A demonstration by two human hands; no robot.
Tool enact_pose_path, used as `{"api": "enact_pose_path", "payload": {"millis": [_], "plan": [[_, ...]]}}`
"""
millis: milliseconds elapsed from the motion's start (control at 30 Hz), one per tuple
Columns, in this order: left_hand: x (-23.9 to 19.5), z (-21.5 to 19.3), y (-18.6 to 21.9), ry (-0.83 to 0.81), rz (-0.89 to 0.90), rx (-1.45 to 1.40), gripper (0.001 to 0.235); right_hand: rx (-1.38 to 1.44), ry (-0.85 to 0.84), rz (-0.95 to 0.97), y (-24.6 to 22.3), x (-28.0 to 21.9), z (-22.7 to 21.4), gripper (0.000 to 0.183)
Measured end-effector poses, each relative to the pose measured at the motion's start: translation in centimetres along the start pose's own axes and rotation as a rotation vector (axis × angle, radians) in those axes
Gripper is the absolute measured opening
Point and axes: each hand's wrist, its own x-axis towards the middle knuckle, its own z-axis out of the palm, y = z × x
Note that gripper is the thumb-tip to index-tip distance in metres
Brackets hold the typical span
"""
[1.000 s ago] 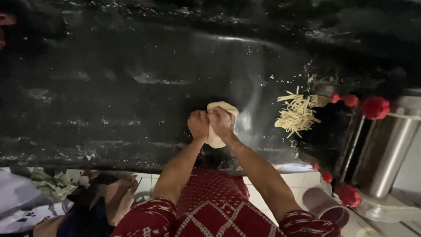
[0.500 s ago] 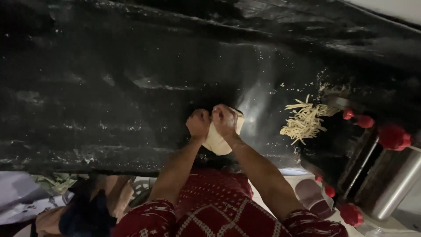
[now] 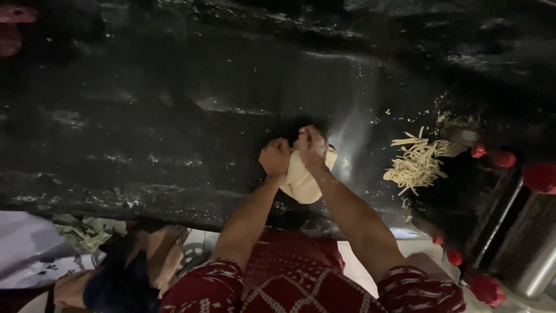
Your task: The person kneads a ball of dough by hand on a black countertop. They repeatedly fold, press, and turn the dough to develop its texture. A pasta machine and a pile of cut noodles are visible nearby.
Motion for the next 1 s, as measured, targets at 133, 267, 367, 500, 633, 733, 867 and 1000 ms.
{"api": "enact_pose_path", "payload": {"millis": [133,267,367,500,633,733,867,1000], "plan": [[0.0,0.2,0.4,0.01,-0.03,0.03,0.038,-0.006,-0.021,0.034,-0.4,0.5,-0.2,0.017],[0.3,-0.4,0.1,-0.059,-0.069,0.004,0.041,-0.007,0.013,0.041,-0.1,1.1,-0.1,0.023],[-0.5,-3.0,2.1,-0.429,0.278,0.394,0.041,0.015,-0.003,0.024,-2.2,0.6,-1.6,0.022],[-3.8,-5.8,6.4,-0.405,-0.462,-0.04,0.067,0.074,-0.097,0.078,-1.7,-1.4,-2.3,0.018],[-6.9,-8.9,7.3,-0.333,-0.653,-0.169,0.066,0.047,-0.23,-0.049,4.0,-4.8,-1.0,0.025],[-7.3,-6.5,6.7,-0.035,-0.611,-0.069,0.048,0.055,-0.278,-0.153,0.5,-6.4,-4.6,0.028],[-6.6,-3.1,4.6,0.185,-0.546,-0.238,0.045,-0.051,-0.408,0.054,2.8,-5.2,-3.4,0.033],[-6.1,-4.1,5.3,0.19,-0.436,-0.159,0.048,-0.26,-0.323,-0.26,2.6,-3.8,-2.2,0.029]]}}
